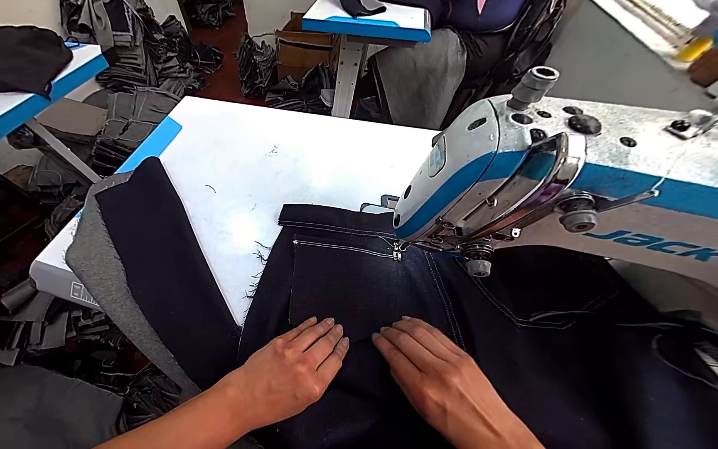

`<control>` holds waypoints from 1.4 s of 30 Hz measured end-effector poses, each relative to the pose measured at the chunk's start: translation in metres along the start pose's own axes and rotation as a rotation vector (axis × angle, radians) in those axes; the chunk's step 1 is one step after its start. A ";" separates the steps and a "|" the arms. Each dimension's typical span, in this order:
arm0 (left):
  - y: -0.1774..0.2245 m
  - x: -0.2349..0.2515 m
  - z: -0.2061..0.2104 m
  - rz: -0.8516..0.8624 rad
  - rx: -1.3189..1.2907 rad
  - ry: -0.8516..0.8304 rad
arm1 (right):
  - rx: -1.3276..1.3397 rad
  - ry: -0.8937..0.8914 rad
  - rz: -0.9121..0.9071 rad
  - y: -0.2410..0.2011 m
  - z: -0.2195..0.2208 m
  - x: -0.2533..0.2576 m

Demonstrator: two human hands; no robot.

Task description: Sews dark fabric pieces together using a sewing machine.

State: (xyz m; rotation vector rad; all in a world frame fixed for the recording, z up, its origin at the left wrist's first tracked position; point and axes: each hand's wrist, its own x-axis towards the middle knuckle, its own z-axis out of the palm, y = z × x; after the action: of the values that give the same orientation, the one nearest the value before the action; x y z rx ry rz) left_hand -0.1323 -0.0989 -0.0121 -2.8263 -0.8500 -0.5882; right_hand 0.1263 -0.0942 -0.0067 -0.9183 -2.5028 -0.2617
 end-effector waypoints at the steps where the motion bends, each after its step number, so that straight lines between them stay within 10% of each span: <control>1: 0.001 0.000 0.001 -0.006 0.000 0.012 | 0.023 0.019 0.029 -0.009 0.004 0.001; 30: -0.037 -0.003 0.006 -0.023 -0.180 0.123 | 0.016 0.039 0.333 -0.040 0.024 0.025; 42: -0.058 0.048 0.002 -0.302 -0.561 -0.034 | 0.259 0.016 0.556 -0.012 0.019 0.037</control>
State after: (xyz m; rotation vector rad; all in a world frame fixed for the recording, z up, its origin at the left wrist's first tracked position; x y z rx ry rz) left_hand -0.1273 -0.0264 0.0065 -3.2202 -1.3106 -0.9514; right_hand 0.0871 -0.0766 -0.0056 -1.4292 -2.0921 0.2278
